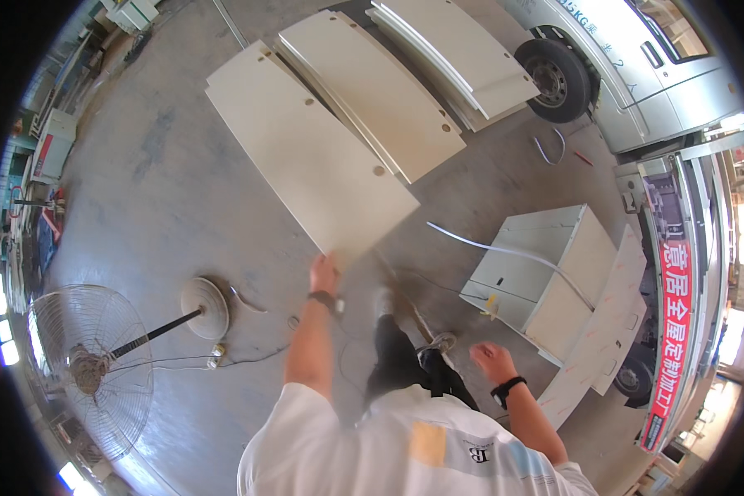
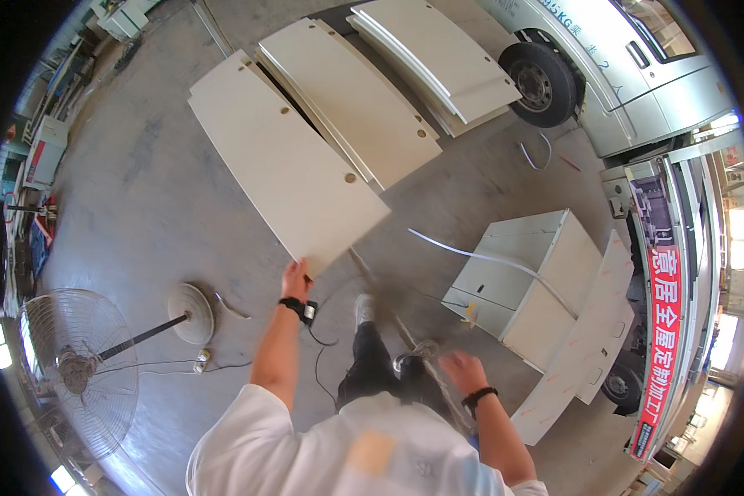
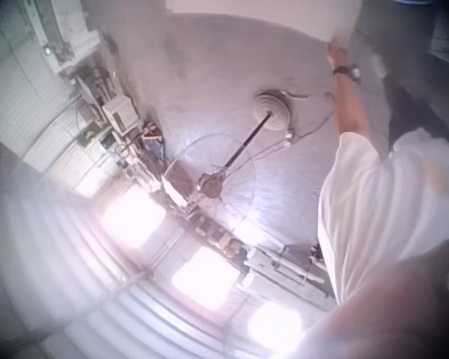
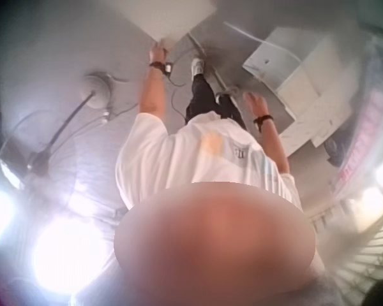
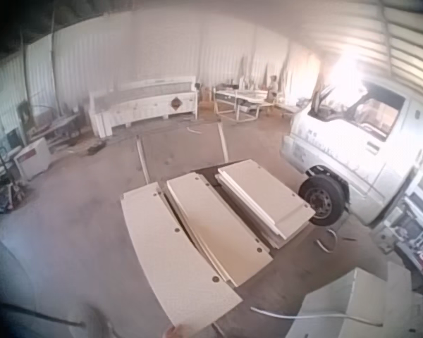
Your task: Moving and stacking rectangular furniture panels from the floor onto a truck bed.
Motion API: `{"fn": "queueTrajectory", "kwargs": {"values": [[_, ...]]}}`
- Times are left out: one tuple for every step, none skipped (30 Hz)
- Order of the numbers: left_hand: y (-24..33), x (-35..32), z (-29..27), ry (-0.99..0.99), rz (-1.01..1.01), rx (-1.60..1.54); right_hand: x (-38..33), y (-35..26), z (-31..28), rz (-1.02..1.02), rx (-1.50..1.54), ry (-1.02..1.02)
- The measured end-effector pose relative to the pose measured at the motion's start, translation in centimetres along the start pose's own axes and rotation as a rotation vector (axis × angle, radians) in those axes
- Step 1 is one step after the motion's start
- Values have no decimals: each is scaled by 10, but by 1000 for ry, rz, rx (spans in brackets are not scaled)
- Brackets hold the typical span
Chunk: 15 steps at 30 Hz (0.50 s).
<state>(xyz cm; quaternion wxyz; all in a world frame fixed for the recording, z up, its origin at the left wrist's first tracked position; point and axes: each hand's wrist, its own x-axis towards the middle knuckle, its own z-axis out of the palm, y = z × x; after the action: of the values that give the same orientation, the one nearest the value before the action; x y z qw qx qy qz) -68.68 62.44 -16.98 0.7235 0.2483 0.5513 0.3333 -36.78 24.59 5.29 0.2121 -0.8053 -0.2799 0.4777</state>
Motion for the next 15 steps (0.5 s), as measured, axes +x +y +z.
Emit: {"fn": "queueTrajectory", "kwargs": {"values": [[-8,-16,9,-39,101,152,14,-13,4,-26,-30,11],[-16,-36,18,-124,158,227,27,-28,10,-80,-48,32],[-21,-57,28,-205,221,296,38,-43,14,-148,34,8],[-28,-85,42,-289,174,327,46,-57,16,-278,173,-16],[-33,-114,58,-368,147,322,53,-70,17,-251,145,0],[-33,-144,71,-486,224,456,60,-83,20,-135,260,-45],[-32,-175,86,-597,317,577,63,-94,23,-7,377,-80],[-28,-195,100,-729,184,598,59,-100,24,-26,397,-88],[-27,-213,113,-767,-52,509,52,-101,24,123,674,-64],[-27,-229,123,-762,-615,132,43,-99,23,278,951,-34],[-28,-235,128,-721,-664,219,33,-95,24,185,1017,79],[-27,-237,133,-718,-623,214,21,-87,17,159,1054,100],[-27,-238,136,-728,-619,205,4,-73,4,252,953,146],[-23,-226,140,-664,-207,410,-14,-59,-6,313,876,174],[-10,-208,136,-563,-193,265,-24,-49,-8,245,787,316]]}}
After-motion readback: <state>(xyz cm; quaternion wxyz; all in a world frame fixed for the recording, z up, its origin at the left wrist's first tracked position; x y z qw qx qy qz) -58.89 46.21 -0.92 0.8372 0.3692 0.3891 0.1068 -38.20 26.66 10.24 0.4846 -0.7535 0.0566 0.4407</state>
